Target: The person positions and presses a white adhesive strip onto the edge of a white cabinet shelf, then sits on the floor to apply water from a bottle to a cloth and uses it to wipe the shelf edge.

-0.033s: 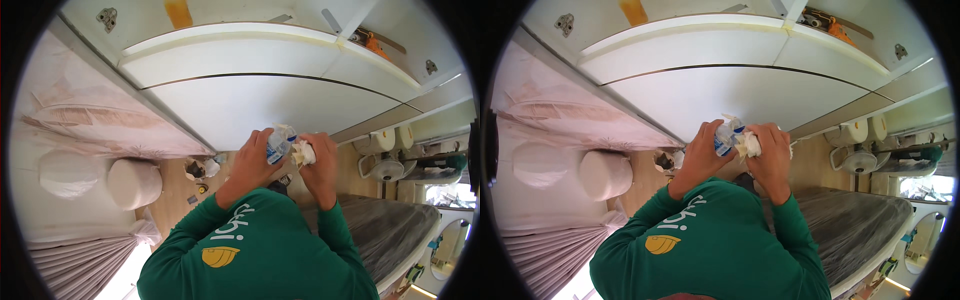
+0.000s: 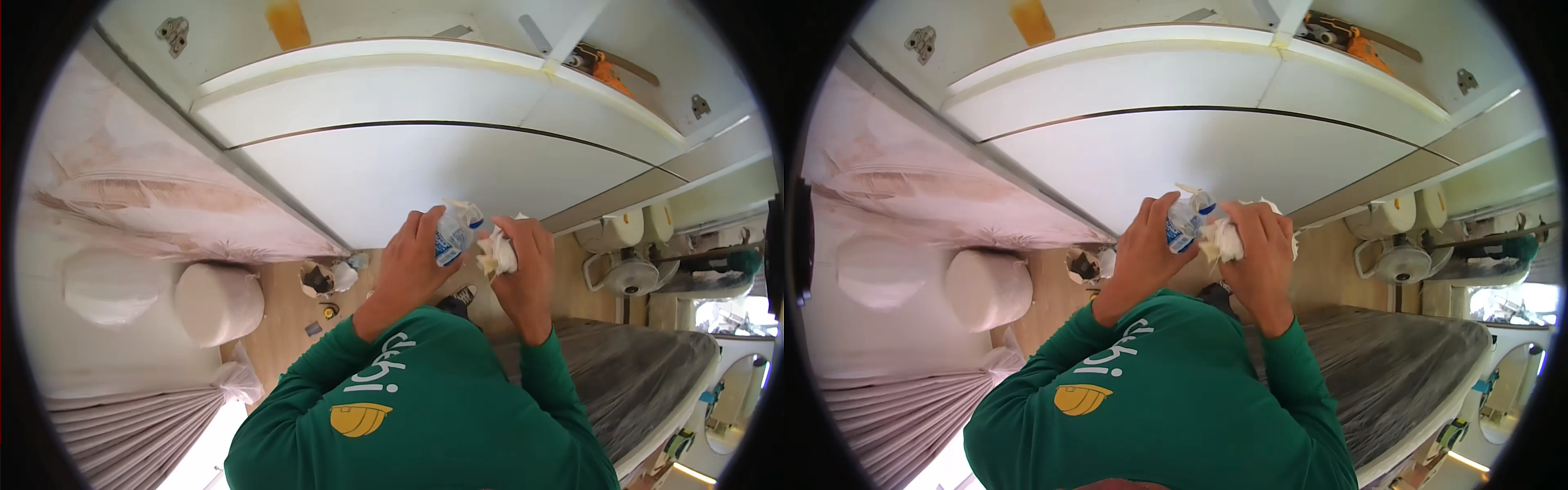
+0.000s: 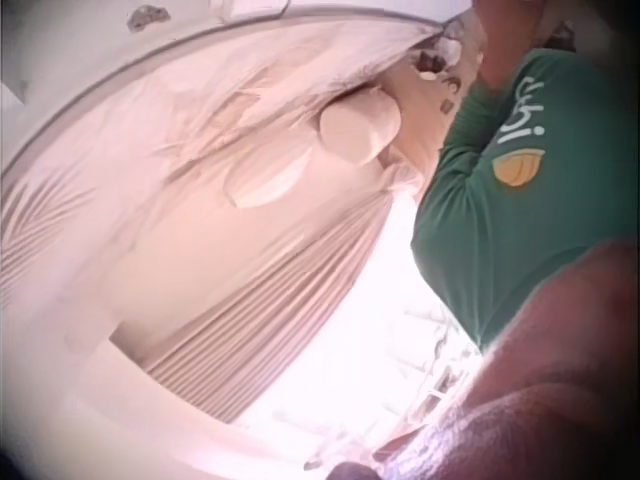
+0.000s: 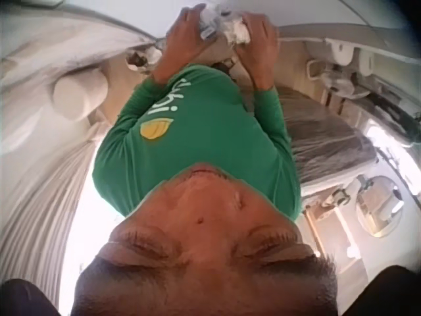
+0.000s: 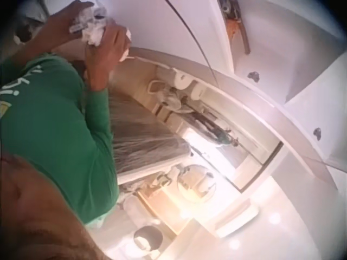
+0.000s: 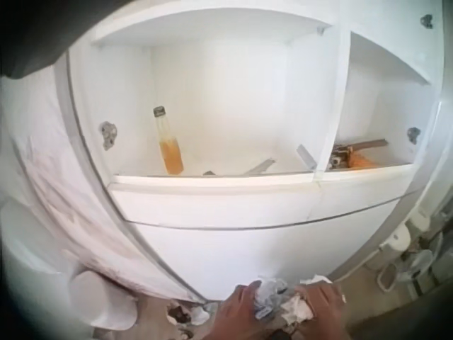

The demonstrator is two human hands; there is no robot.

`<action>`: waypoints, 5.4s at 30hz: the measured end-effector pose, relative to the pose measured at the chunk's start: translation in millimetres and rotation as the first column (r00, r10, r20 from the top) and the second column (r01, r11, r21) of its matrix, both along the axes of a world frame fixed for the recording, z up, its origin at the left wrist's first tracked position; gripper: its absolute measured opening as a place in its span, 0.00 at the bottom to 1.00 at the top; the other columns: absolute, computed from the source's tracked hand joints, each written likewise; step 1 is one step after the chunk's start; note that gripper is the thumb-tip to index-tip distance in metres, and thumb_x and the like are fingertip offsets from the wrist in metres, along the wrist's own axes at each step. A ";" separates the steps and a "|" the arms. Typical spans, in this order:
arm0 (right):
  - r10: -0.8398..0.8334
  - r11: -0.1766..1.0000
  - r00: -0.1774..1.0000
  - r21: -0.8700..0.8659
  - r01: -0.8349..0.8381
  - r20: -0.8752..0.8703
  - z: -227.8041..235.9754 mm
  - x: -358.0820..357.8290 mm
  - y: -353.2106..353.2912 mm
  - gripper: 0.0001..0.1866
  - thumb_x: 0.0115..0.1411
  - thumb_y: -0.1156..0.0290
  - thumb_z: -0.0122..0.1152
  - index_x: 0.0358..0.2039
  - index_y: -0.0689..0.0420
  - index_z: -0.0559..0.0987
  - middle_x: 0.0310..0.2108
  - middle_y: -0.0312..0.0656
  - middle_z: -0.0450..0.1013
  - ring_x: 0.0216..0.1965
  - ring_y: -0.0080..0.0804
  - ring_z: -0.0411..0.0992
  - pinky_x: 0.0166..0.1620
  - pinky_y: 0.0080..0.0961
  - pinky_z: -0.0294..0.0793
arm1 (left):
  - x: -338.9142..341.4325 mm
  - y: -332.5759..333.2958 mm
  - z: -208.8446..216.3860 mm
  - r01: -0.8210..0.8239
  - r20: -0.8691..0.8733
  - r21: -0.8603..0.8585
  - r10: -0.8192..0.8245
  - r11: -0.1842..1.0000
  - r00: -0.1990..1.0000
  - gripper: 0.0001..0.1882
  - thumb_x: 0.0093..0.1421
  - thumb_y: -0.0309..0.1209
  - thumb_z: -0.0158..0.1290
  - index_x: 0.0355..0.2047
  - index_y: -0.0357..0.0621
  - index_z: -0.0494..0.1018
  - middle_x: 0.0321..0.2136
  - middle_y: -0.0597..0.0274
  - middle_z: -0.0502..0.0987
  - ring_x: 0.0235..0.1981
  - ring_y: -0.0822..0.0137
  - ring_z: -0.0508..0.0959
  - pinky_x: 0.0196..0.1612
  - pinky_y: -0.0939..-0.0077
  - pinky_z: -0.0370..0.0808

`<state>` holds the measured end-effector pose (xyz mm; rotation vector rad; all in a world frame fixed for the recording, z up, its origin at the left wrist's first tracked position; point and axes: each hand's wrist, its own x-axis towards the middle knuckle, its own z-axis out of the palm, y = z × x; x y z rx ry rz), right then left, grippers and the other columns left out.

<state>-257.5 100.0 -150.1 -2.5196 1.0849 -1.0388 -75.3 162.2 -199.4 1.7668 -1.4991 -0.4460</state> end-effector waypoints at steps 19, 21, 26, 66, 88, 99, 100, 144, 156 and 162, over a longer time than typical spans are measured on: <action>0.053 0.901 0.590 -0.216 -0.376 -0.806 46.3 -64.3 -46.4 0.08 0.60 0.70 0.66 0.40 0.53 0.78 0.37 0.37 0.74 0.38 0.33 0.75 0.51 0.39 0.73 | -47.6 -32.6 2.9 0.309 0.219 -0.005 -0.300 0.951 0.928 0.43 0.50 0.34 0.76 0.65 0.48 0.70 0.47 0.56 0.74 0.47 0.51 0.81 0.49 0.54 0.80; 0.125 0.968 0.784 -0.099 -0.230 -0.608 48.0 -73.9 -56.4 0.11 0.59 0.73 0.67 0.42 0.54 0.78 0.37 0.39 0.74 0.38 0.38 0.76 0.50 0.40 0.74 | -49.2 -34.6 4.3 0.333 0.211 -0.008 -0.324 0.943 0.922 0.42 0.51 0.35 0.75 0.65 0.49 0.70 0.48 0.56 0.74 0.48 0.50 0.81 0.50 0.54 0.80; -0.026 0.889 0.998 0.458 0.001 0.049 58.9 -100.2 -72.5 0.21 0.53 0.82 0.70 0.48 0.57 0.80 0.41 0.45 0.76 0.44 0.53 0.77 0.50 0.42 0.78 | -48.6 -33.7 8.7 0.355 0.068 0.013 -0.355 0.935 0.932 0.42 0.52 0.38 0.76 0.65 0.50 0.70 0.49 0.54 0.75 0.48 0.46 0.82 0.50 0.51 0.81; -0.478 0.634 0.710 0.763 -0.128 0.517 5.9 -98.6 -53.5 0.07 0.74 0.69 0.62 0.43 0.60 0.82 0.34 0.29 0.76 0.34 0.16 0.71 0.39 0.23 0.73 | -57.9 -56.9 18.1 0.375 -0.246 -0.191 -0.414 0.907 0.876 0.44 0.50 0.37 0.79 0.65 0.44 0.69 0.52 0.51 0.77 0.50 0.51 0.83 0.54 0.57 0.81; -0.705 0.290 0.237 0.576 -0.764 0.669 -44.3 -137.6 -47.1 0.24 0.61 0.71 0.55 0.57 0.65 0.75 0.46 0.49 0.79 0.47 0.40 0.79 0.53 0.45 0.86 | -30.3 -19.4 106.4 0.535 -0.086 -0.629 -0.734 0.565 0.674 0.20 0.53 0.29 0.71 0.46 0.38 0.80 0.42 0.50 0.84 0.39 0.49 0.87 0.44 0.55 0.85; -0.607 -0.192 0.624 0.672 -0.716 0.492 -77.0 -93.4 -17.6 0.20 0.68 0.72 0.62 0.58 0.67 0.78 0.49 0.49 0.83 0.46 0.38 0.86 0.52 0.35 0.88 | -38.9 -17.3 112.0 0.420 0.014 -0.738 -0.611 0.528 0.792 0.19 0.58 0.29 0.68 0.49 0.38 0.79 0.42 0.50 0.84 0.38 0.52 0.87 0.44 0.54 0.86; -0.576 -0.229 0.664 0.685 -0.691 0.477 -65.2 -89.3 -13.6 0.23 0.69 0.70 0.64 0.61 0.67 0.76 0.53 0.49 0.82 0.50 0.37 0.84 0.55 0.35 0.86 | -38.0 -14.0 106.7 0.411 -0.012 -0.725 -0.607 0.553 0.794 0.20 0.57 0.29 0.69 0.49 0.38 0.79 0.42 0.50 0.84 0.39 0.52 0.87 0.45 0.54 0.85; -0.322 -0.208 0.800 0.787 -0.581 0.506 -68.0 -141.9 -22.9 0.28 0.81 0.52 0.55 0.68 0.62 0.75 0.59 0.43 0.79 0.56 0.30 0.79 0.59 0.31 0.81 | -58.9 29.4 -23.3 -0.077 -0.497 0.234 0.187 0.969 0.847 0.36 0.62 0.47 0.75 0.59 0.41 0.69 0.46 0.63 0.77 0.46 0.70 0.77 0.52 0.69 0.77; -0.343 0.072 0.761 0.823 -0.564 0.551 -39.4 -95.0 -33.5 0.23 0.80 0.54 0.60 0.55 0.64 0.83 0.42 0.35 0.82 0.39 0.17 0.77 0.41 0.20 0.78 | -37.0 33.1 0.3 0.167 -0.134 0.075 -0.156 0.983 0.979 0.34 0.63 0.40 0.70 0.63 0.37 0.70 0.47 0.47 0.76 0.48 0.44 0.79 0.53 0.55 0.77; -0.432 -0.066 0.713 0.769 -0.635 0.552 -52.0 -95.4 -31.9 0.22 0.81 0.54 0.56 0.52 0.62 0.83 0.40 0.36 0.82 0.38 0.20 0.78 0.41 0.22 0.79 | -30.0 12.5 39.2 0.215 0.140 0.160 -0.238 0.963 0.961 0.35 0.58 0.37 0.72 0.63 0.39 0.74 0.48 0.52 0.77 0.46 0.46 0.82 0.47 0.57 0.80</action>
